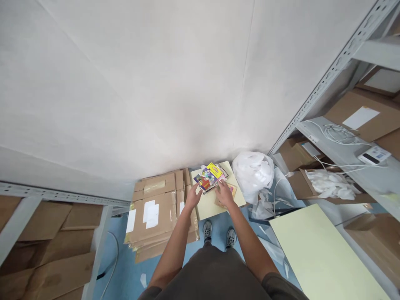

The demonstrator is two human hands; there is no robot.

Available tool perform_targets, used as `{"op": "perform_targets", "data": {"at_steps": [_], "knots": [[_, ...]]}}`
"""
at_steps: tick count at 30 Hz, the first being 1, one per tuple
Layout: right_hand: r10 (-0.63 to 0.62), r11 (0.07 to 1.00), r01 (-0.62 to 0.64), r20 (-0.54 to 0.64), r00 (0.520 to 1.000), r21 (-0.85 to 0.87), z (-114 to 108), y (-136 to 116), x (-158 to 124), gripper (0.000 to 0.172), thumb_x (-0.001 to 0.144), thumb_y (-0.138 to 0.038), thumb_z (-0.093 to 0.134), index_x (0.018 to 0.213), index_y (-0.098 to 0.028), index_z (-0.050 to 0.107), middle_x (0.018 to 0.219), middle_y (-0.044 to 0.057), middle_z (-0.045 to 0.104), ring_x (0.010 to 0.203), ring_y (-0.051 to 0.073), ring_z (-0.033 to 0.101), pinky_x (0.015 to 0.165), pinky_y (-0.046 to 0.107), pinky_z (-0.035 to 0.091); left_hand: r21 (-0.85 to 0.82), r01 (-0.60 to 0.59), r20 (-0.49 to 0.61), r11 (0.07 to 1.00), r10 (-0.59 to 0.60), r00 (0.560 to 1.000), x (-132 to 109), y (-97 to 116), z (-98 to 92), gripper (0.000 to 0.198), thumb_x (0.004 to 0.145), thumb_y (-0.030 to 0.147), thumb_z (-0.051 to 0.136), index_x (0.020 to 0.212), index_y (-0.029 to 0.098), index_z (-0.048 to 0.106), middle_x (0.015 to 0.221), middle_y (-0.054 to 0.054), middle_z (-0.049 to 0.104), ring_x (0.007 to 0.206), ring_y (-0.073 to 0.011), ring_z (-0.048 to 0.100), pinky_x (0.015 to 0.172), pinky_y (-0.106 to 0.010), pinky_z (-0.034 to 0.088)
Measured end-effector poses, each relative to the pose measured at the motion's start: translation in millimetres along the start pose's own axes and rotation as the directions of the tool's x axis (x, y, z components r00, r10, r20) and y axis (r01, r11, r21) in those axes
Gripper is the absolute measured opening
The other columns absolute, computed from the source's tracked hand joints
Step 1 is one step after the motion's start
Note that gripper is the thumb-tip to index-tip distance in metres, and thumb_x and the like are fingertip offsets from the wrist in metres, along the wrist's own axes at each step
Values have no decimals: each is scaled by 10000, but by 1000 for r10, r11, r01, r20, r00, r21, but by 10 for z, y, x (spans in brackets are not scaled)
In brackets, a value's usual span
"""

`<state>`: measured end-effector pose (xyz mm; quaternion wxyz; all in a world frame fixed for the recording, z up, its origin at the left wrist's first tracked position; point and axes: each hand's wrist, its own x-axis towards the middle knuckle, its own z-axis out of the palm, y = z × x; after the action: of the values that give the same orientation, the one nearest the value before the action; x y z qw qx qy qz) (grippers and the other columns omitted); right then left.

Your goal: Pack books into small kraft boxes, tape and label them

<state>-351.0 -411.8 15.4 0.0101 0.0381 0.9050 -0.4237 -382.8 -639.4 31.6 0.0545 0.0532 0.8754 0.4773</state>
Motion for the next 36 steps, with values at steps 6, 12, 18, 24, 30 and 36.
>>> {"op": "perform_targets", "data": {"at_steps": [6, 12, 18, 24, 30, 36], "knots": [[103, 994, -98, 112, 988, -51, 493, 71, 436, 621, 933, -381, 596, 1539, -250, 560, 1591, 98, 541, 1547, 339, 387, 1259, 536, 352, 71, 30, 101, 997, -37, 994, 768, -409, 89, 427, 895, 193, 588, 1318, 183, 644, 1386, -160, 659, 1335, -285, 579, 1175, -458, 408], [177, 976, -144, 207, 962, -164, 1028, 70, 682, 590, 918, -326, 629, 1490, -186, 607, 1619, 138, 505, 1581, 334, 330, 1290, 520, 285, 162, 99, 161, 982, -126, 979, 1188, -798, 116, 484, 811, 209, 686, 1286, 135, 630, 1384, -238, 625, 1411, -361, 501, 1194, -502, 343], [171, 962, -101, 272, 947, -253, 1239, -116, 842, 602, 872, -235, 662, 1468, -312, 625, 1618, 68, 520, 1575, 341, 338, 1279, 579, 265, 127, 346, 114, 930, -360, 926, 1367, -1066, -177, 395, 879, 281, 659, 1227, 94, 652, 1255, -268, 687, 1240, -394, 651, 1065, -480, 460], [219, 974, -200, 216, 951, -109, 988, -100, 763, 584, 909, -356, 633, 1483, -256, 613, 1613, 96, 522, 1555, 320, 387, 1268, 535, 314, 28, 336, 190, 942, -335, 923, 1455, -1051, -428, 276, 803, 270, 750, 1053, 192, 663, 1030, -116, 756, 1022, -291, 724, 966, -444, 532], [404, 842, -379, 19, 915, 384, 650, -32, 476, 773, 825, -637, 704, 1496, -280, 566, 1511, 119, 617, 1389, 340, 590, 1120, 550, 485, -350, 283, 301, 893, -179, 937, 1261, -748, -423, 371, 743, 413, 777, 1021, 202, 650, 938, -48, 728, 922, -240, 722, 823, -385, 594], [442, 568, -268, -13, 897, 778, -22, 72, 69, 761, 707, -568, 793, 1379, -259, 615, 1222, 123, 769, 1081, 336, 761, 885, 509, 623, -489, 331, 445, 807, -96, 891, 866, -173, -3, 570, 738, 459, 786, 1231, 209, 648, 1055, -69, 737, 944, -235, 733, 779, -348, 600]]}}
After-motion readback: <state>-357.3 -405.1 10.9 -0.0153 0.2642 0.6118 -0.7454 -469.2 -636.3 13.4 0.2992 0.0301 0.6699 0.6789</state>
